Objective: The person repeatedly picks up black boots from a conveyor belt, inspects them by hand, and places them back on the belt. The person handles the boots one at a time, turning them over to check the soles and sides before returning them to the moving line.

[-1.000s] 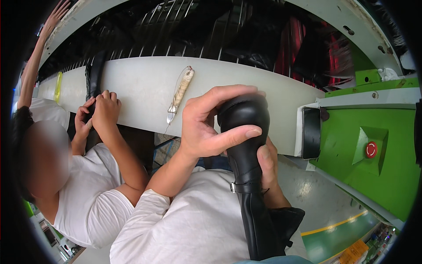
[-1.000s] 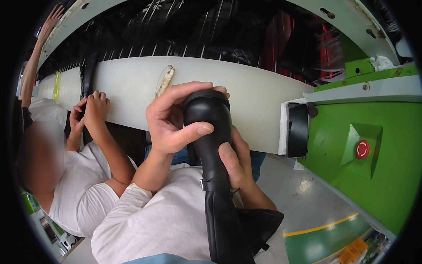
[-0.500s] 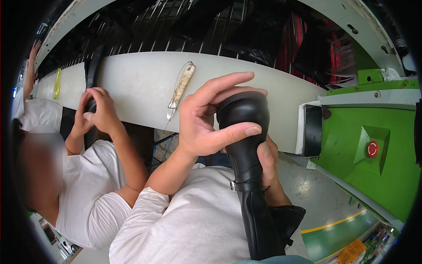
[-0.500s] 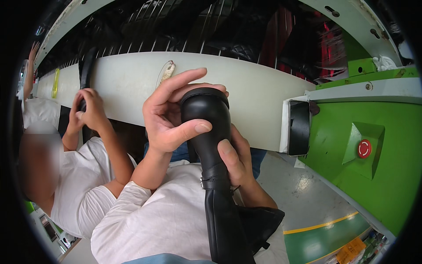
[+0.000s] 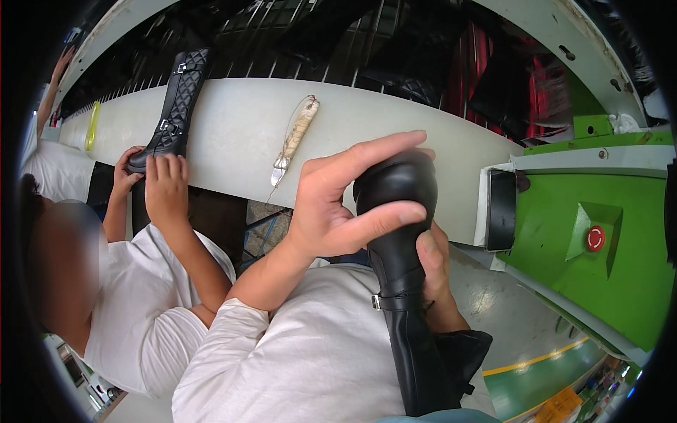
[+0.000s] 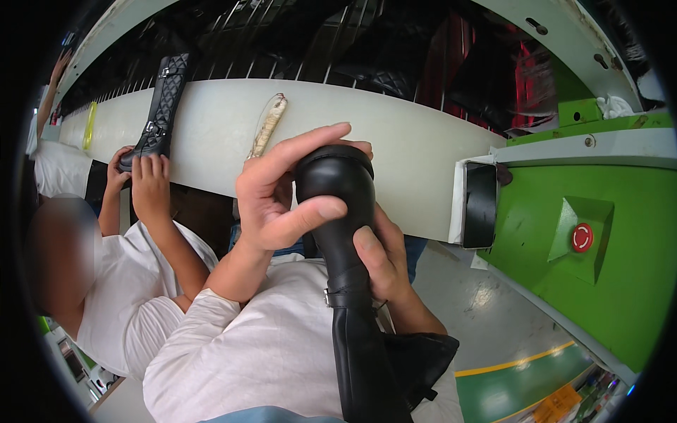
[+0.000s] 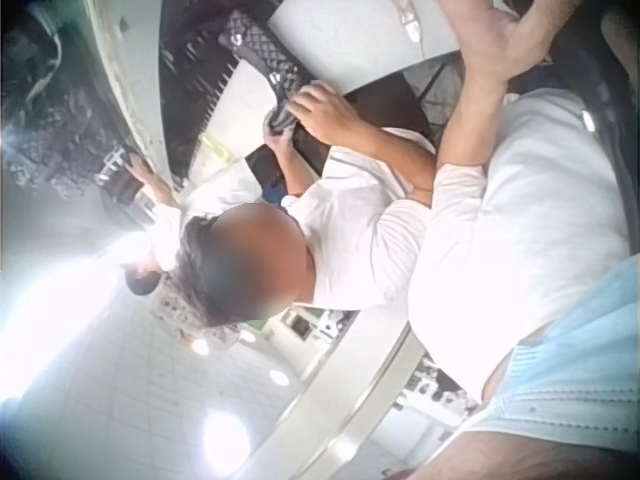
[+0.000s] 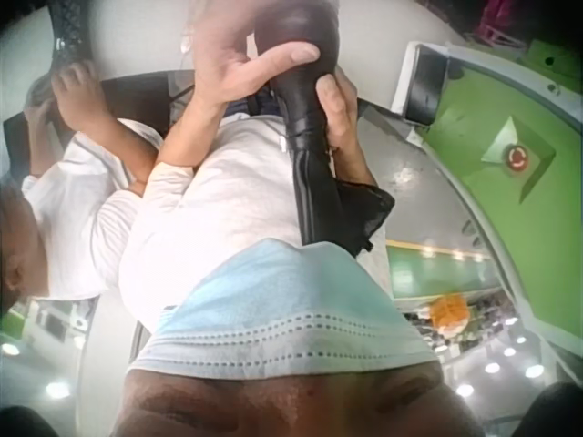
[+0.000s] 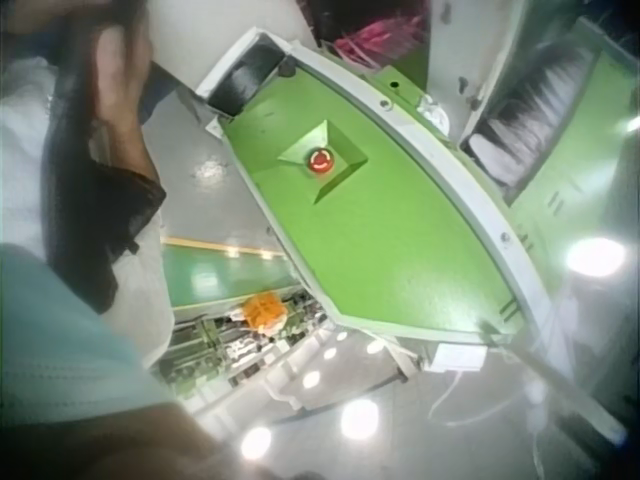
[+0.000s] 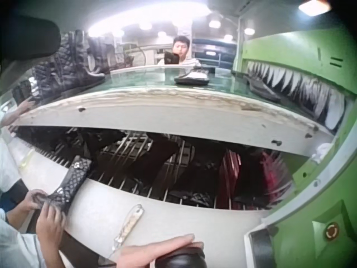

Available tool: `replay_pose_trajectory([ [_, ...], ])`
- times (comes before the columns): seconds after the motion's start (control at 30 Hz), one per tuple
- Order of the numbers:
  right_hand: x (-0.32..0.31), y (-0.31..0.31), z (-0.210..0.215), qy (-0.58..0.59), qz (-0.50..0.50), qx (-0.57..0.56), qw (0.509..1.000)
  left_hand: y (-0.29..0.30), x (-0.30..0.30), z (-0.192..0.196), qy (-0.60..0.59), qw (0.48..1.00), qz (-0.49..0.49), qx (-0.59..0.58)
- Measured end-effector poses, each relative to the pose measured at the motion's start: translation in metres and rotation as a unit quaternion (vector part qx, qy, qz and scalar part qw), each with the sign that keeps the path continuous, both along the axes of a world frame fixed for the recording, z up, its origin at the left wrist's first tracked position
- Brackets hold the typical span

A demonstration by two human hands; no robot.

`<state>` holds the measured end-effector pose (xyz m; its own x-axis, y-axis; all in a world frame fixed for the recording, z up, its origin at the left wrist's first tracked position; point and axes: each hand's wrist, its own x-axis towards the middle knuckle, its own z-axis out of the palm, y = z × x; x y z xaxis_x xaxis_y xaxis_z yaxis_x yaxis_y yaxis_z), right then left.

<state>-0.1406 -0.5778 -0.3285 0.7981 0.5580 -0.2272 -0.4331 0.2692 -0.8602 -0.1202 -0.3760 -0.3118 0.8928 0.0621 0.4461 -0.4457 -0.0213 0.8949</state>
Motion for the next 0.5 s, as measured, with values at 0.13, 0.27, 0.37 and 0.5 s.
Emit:
replay_pose_trajectory([
  [0.13, 0.001, -0.002, 0.004, -0.051, 0.006, -0.013, 0.999, 0.000, -0.004, 0.002, -0.025, 0.999, 0.001, 0.035],
  [0.27, -0.006, -0.007, 0.006, -0.084, -0.011, -0.048, 0.995, 0.000, -0.009, 0.006, 0.001, 1.000, -0.028, 0.001],
  [0.37, -0.008, -0.012, 0.008, -0.146, -0.020, -0.086, 0.985, -0.006, -0.016, 0.009, 0.008, 0.999, -0.019, -0.040],
  [0.5, -0.011, -0.019, 0.014, -0.181, 0.005, -0.123, 0.976, -0.002, -0.024, 0.020, 0.027, 0.999, -0.034, 0.003],
])
